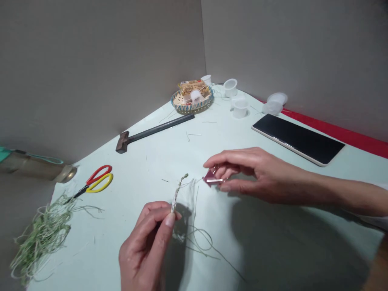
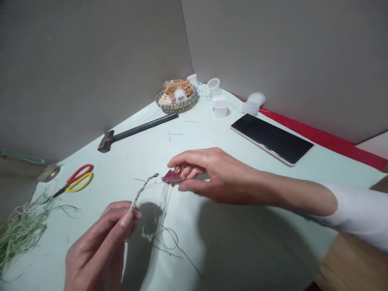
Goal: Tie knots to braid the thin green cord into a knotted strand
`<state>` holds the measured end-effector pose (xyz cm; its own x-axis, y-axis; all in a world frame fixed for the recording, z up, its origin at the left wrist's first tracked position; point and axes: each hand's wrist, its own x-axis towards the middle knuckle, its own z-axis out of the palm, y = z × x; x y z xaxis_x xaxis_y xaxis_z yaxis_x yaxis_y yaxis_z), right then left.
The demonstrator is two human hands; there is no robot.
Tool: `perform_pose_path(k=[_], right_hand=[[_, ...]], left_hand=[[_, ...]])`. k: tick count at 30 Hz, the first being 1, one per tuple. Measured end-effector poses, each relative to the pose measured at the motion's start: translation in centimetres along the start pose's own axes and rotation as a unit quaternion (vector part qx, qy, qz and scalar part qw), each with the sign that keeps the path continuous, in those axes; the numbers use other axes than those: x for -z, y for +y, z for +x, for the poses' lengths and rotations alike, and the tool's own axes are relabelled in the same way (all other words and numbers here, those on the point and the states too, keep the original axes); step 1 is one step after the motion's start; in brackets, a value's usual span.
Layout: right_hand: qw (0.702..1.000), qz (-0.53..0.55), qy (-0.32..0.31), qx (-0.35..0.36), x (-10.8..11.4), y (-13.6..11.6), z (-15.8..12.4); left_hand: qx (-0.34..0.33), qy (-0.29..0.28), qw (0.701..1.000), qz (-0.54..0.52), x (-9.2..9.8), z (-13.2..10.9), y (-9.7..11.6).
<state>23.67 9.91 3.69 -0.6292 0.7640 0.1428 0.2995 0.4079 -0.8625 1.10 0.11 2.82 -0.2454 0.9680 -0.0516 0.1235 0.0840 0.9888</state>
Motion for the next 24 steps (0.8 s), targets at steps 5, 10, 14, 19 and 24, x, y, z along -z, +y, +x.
perform_pose_path(k=[5,10,14,19,24], right_hand=[[0.99,0.079,-0.11,0.043,-0.7,-1.7,0.7],[0.989,0.008,-0.105,0.107,-0.2,-2.3,1.6],[0.985,-0.056,-0.065,0.148,0.2,-2.9,1.8],[0.976,-0.094,-0.064,0.186,0.2,-3.9,1.7],[0.96,-0.19,-0.097,0.181,0.2,-4.5,1.3]], left_hand=[[0.003,-0.014,0.999,0.031,0.0,0.1,0.1],[0.043,-0.048,0.995,0.073,0.6,0.1,0.7],[0.088,-0.045,0.989,0.106,1.2,-0.2,1.0],[0.075,-0.044,0.989,0.122,1.1,-0.4,1.2],[0.069,-0.052,0.987,0.134,0.4,-0.6,1.6]])
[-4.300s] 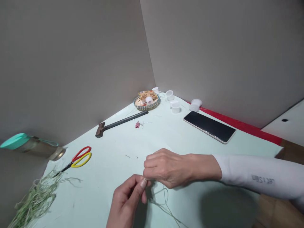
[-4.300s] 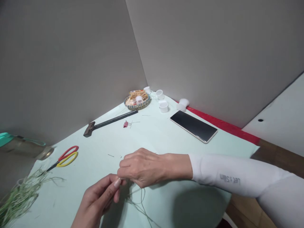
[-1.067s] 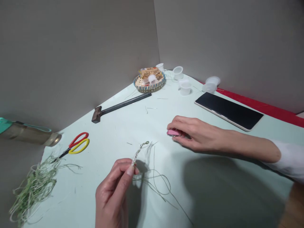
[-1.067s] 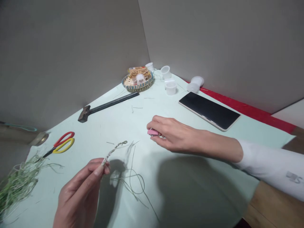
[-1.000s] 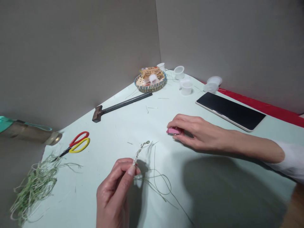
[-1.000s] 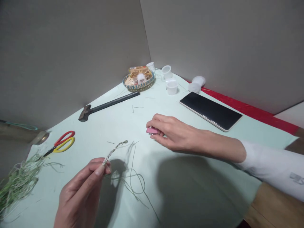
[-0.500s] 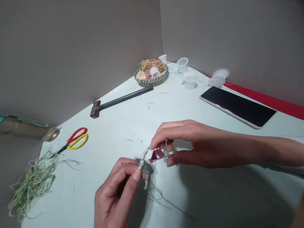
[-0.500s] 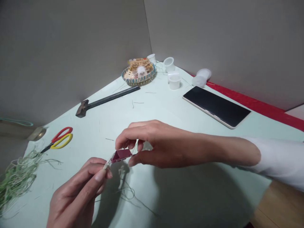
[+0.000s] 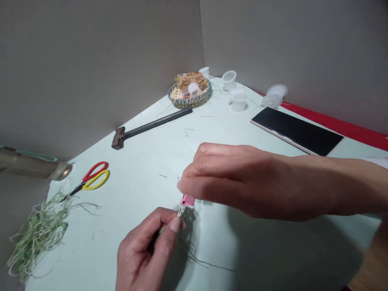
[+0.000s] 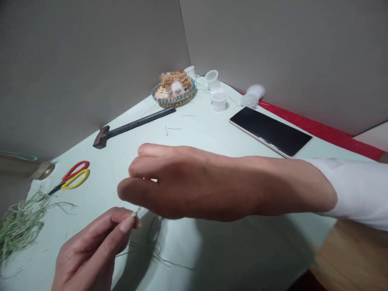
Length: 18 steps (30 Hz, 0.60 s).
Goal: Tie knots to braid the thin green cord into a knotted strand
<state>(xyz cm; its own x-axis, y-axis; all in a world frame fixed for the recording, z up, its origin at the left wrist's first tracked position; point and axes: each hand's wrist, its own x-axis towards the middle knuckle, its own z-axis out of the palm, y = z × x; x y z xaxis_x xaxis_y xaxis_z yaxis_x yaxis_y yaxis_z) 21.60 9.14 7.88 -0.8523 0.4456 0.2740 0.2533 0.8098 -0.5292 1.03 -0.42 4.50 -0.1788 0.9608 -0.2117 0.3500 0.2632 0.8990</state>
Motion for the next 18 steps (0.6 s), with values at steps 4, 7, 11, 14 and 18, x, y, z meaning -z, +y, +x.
perform_pose_path(k=[4,7,11,14,18], right_hand=[[0.999,-0.017,-0.03,-0.014,0.4,-0.3,0.3],[0.998,0.027,-0.03,-0.054,0.5,-0.6,0.7],[0.998,0.045,-0.009,-0.046,0.2,-1.1,1.1],[0.997,-0.057,-0.017,0.045,-0.2,-1.2,1.3],[0.971,-0.2,-0.004,0.129,-0.6,-1.1,1.5]], left_hand=[[0.009,-0.006,1.0,0.009,-0.2,-0.1,0.3],[0.015,-0.017,1.0,0.009,-0.2,-0.2,0.5],[0.02,-0.037,0.999,-0.011,-0.2,-0.3,0.6],[0.015,-0.036,0.999,-0.021,-0.3,-0.3,0.7],[0.003,-0.027,0.999,-0.017,-0.4,-0.3,0.8]])
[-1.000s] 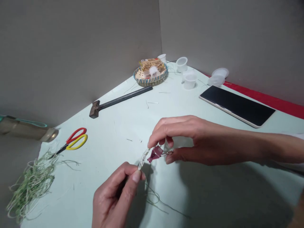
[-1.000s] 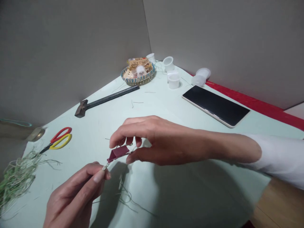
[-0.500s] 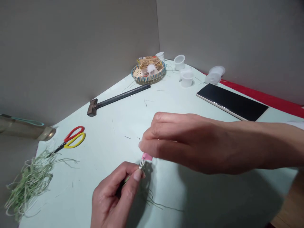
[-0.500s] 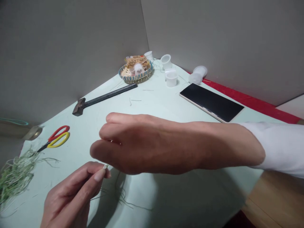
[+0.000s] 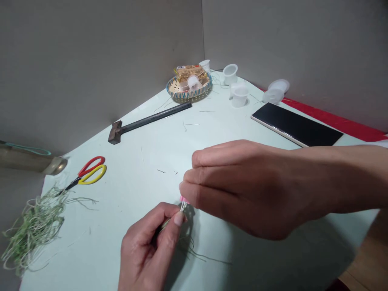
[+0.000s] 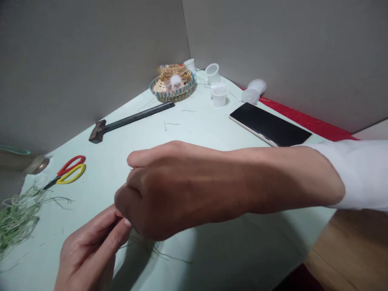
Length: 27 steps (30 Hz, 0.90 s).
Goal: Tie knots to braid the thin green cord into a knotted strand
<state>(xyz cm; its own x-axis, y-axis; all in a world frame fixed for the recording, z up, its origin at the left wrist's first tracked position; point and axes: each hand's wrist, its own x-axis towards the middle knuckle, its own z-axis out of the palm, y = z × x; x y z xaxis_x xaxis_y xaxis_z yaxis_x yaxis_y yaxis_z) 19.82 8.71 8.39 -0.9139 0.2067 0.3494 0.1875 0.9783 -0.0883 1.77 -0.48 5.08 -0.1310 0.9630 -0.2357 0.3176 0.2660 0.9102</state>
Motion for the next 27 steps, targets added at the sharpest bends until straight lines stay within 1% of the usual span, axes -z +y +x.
perform_pose_path(k=[3,6,9,12,16,21,27], right_hand=[[0.998,-0.044,0.022,0.038,-0.1,-0.1,0.0],[0.997,-0.048,0.018,0.059,0.1,-0.2,0.0],[0.997,-0.046,0.021,0.06,0.1,-0.3,0.0],[0.996,-0.04,0.029,0.069,0.1,-0.3,0.0],[0.995,-0.045,0.025,0.087,-0.1,-0.4,0.0],[0.992,-0.063,0.06,0.087,-0.6,-0.5,-0.2],[0.989,-0.07,0.093,0.086,-1.3,-0.8,-0.5]], left_hand=[[-0.01,0.002,1.0,-0.016,0.0,0.1,-0.1],[-0.028,-0.004,0.999,-0.027,0.1,0.2,-0.4],[-0.029,-0.01,0.999,-0.021,0.1,0.2,-0.4],[-0.024,0.009,0.999,-0.02,-0.1,0.2,-0.2],[-0.033,0.017,0.999,-0.021,-0.4,0.1,0.0],[-0.043,-0.007,0.999,-0.021,-0.2,0.2,-0.4],[-0.05,-0.011,0.998,-0.032,-0.1,0.1,-1.0]])
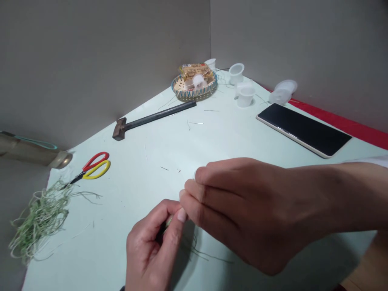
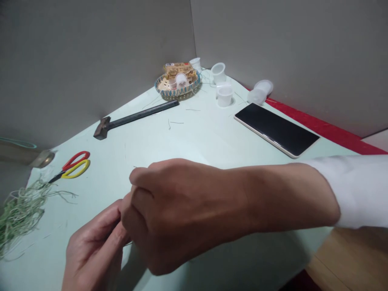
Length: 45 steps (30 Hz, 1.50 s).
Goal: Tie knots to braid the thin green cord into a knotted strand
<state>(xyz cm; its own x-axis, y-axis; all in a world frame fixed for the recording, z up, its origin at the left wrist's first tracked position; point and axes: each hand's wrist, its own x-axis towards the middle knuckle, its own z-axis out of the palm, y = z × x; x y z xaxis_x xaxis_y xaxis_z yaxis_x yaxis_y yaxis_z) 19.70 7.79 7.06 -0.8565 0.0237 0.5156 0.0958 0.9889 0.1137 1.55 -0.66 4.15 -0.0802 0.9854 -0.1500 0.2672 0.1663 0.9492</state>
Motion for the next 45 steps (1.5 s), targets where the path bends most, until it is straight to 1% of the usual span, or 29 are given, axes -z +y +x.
perform_pose_path(k=[4,7,9,12,15,18,22,23,24,27,29,31,33,37,40,45], right_hand=[[0.999,0.015,0.018,-0.028,-0.1,-0.2,0.0],[0.998,0.025,0.026,-0.053,-0.2,-0.1,0.0],[0.997,0.04,0.009,-0.068,-0.3,0.0,0.0],[0.988,0.088,-0.044,-0.123,-0.2,0.2,0.0],[0.97,0.132,-0.091,-0.182,-0.1,0.2,0.1],[0.948,0.193,-0.111,-0.229,0.2,0.3,0.1],[0.892,0.34,-0.103,-0.28,0.3,0.5,-0.2],[0.884,0.359,-0.099,-0.281,0.2,0.6,-0.4],[0.884,0.366,-0.102,-0.272,0.1,0.7,-0.6],[0.908,0.338,-0.107,-0.222,-0.3,1.1,-1.3],[0.919,0.328,-0.088,-0.202,-0.6,1.3,-1.6],[0.922,0.328,-0.058,-0.199,-0.8,1.6,-1.7],[0.92,0.333,-0.045,-0.202,-0.8,1.7,-1.7],[0.901,0.374,-0.03,-0.218,-0.7,1.8,-1.5],[0.898,0.381,-0.012,-0.22,-0.6,1.7,-1.7],[0.889,0.396,-0.006,-0.23,-0.6,1.5,-2.1]], left_hand=[[0.007,0.022,0.998,-0.052,-0.2,0.0,0.0],[0.003,0.027,0.997,-0.073,-0.3,-0.1,-0.1],[0.0,0.035,0.996,-0.077,-0.3,-0.1,-0.2],[0.011,0.05,0.996,-0.077,-0.5,-0.1,-0.1],[0.023,0.056,0.996,-0.07,-0.7,-0.1,0.1],[0.025,0.046,0.996,-0.067,-0.8,-0.1,0.3],[0.046,0.029,0.996,-0.067,-0.7,-0.1,0.5],[0.052,0.028,0.996,-0.069,-0.7,-0.1,0.6],[0.057,0.027,0.995,-0.071,-0.7,0.0,0.6],[0.062,0.025,0.995,-0.077,-0.6,0.1,0.7],[0.067,0.019,0.995,-0.078,-0.5,0.2,0.6],[0.075,0.012,0.994,-0.076,-0.4,0.2,0.4],[0.083,0.002,0.994,-0.076,-0.3,0.1,0.2],[0.102,-0.019,0.991,-0.085,-0.1,0.0,0.1],[0.113,-0.029,0.989,-0.091,-0.1,0.0,0.1],[0.124,-0.04,0.986,-0.105,-0.1,0.0,-0.1]])
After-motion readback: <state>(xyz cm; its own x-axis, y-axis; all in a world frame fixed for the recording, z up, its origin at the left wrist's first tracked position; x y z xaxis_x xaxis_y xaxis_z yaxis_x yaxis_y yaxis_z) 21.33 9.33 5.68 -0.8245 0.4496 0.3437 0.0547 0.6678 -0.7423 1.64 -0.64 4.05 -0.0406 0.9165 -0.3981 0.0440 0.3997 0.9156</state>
